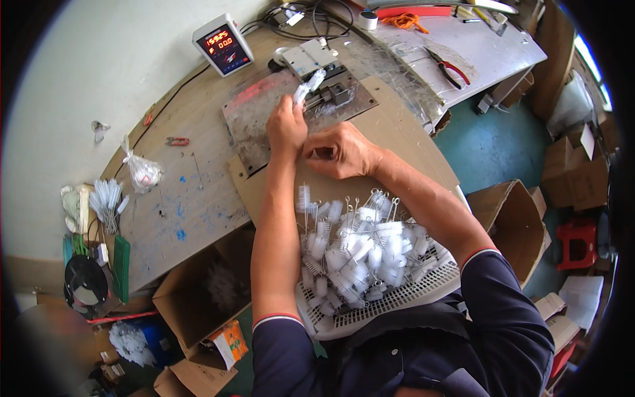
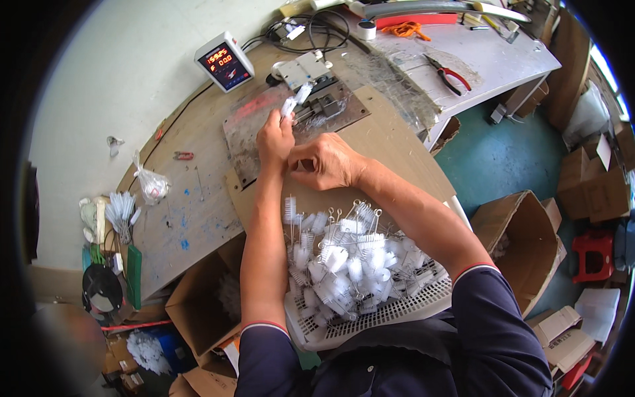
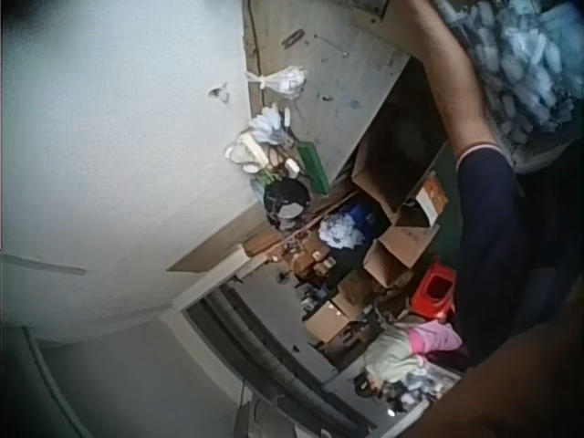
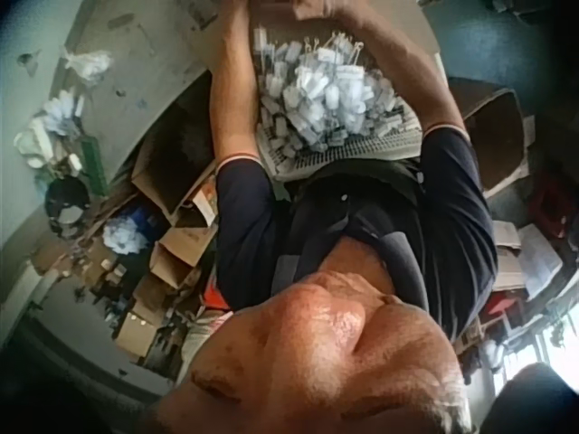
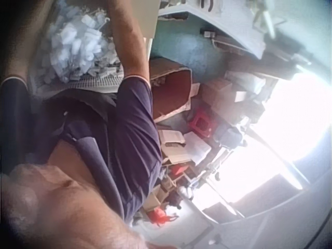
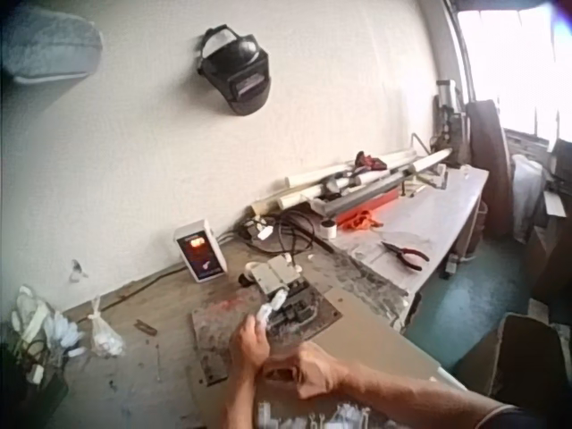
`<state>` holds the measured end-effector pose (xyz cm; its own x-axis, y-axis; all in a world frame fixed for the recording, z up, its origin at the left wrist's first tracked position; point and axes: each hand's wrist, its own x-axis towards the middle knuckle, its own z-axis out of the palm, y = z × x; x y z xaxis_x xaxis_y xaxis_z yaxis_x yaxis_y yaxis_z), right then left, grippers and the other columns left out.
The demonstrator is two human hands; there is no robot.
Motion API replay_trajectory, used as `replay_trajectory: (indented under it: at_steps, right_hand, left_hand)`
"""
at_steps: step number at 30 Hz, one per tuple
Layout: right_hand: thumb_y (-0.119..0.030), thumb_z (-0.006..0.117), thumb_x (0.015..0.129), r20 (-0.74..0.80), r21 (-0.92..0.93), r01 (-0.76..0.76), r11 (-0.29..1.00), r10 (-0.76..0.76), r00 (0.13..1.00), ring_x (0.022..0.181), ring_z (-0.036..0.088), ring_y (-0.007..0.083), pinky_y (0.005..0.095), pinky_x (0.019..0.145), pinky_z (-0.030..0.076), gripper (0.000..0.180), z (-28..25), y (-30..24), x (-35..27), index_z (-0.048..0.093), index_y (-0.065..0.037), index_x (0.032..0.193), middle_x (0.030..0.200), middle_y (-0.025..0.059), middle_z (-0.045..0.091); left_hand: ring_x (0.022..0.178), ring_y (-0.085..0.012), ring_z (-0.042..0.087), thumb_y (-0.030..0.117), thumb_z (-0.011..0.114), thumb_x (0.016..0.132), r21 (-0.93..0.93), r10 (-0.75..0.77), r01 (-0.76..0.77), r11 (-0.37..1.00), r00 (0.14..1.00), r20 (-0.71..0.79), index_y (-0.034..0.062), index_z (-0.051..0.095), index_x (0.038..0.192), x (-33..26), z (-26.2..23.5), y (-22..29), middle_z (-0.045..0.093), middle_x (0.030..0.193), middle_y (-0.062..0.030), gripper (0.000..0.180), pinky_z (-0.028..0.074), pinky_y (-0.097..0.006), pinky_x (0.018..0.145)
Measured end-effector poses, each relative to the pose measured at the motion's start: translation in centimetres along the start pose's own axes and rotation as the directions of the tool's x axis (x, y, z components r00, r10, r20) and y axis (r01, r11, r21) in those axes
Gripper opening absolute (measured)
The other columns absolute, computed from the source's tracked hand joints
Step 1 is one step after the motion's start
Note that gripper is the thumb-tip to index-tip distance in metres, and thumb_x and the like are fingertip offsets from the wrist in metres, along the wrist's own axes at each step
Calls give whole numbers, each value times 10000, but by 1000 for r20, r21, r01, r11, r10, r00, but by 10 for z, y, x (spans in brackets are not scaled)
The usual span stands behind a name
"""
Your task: The person picks up a brush from a basket, places it into a machine, and then removes it and places it back into the basket, repeating the process with other brushes.
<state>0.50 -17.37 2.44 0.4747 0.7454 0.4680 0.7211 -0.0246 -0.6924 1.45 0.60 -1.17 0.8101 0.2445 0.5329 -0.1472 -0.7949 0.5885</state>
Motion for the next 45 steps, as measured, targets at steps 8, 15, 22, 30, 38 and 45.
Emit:
replay_trajectory:
  at_steps: [8, 15, 22, 30, 38, 45]
  right_hand:
    - [-220, 761, 790, 428, 162, -67, 985, -9, 904, 755, 701, 247, 391, 695, 514, 197, 8, -27, 4, 765, -124, 961, 813, 90, 725]
    - [-122, 692, 815, 268, -79, 56, 995, -33, 963, 776, 670, 347, 458, 702, 500, 55, 14, -13, 0, 677, -80, 848, 763, 120, 670]
    - [-95, 670, 801, -60, -357, -6, 934, -16, 998, 820, 661, 355, 479, 740, 530, 99, 0, 8, 0, 631, -61, 886, 835, 116, 655]
    - [-292, 719, 849, -187, -392, -205, 897, 140, 972, 946, 671, 339, 470, 792, 548, 248, -7, -1, -5, 664, -66, 937, 908, 117, 675]
    - [-408, 739, 813, -2, -498, -173, 850, 198, 980, 965, 685, 348, 478, 801, 549, 390, 12, -4, -5, 669, -33, 894, 949, 147, 699]
    - [-387, 745, 839, -351, -384, -441, 811, 313, 882, 875, 698, 360, 464, 769, 556, 350, -1, 12, -5, 674, -50, 901, 900, 135, 712]
  left_hand:
    - [776, -339, 711, 209, 568, 1013, -241, -174, 192, 951, 980, 95, 44, 647, 972, -1, -9, 5, 743, 851, -125, 187, 523, -452, 692]
    - [737, -289, 702, 187, 576, 1000, -281, -169, 194, 940, 979, 113, 43, 660, 989, -2, -14, 9, 747, 841, -104, 167, 521, -418, 680]
    - [656, -161, 629, 164, 625, 977, -375, -190, 226, 899, 973, 129, 29, 694, 972, 0, -19, 11, 707, 761, -59, 152, 498, -327, 643]
    - [787, -276, 667, 134, 637, 972, -201, -107, 120, 972, 991, 75, 15, 700, 1040, -6, -20, 11, 725, 889, -142, 151, 518, -378, 716]
    - [906, -401, 663, 161, 646, 954, -17, 65, -64, 998, 998, 25, 40, 630, 1053, -7, -12, 9, 686, 997, -182, 157, 516, -483, 776]
    - [901, -391, 662, 163, 653, 958, 57, 98, -103, 993, 992, 81, 34, 611, 1054, -12, -15, 21, 680, 993, -169, 166, 513, -484, 777]
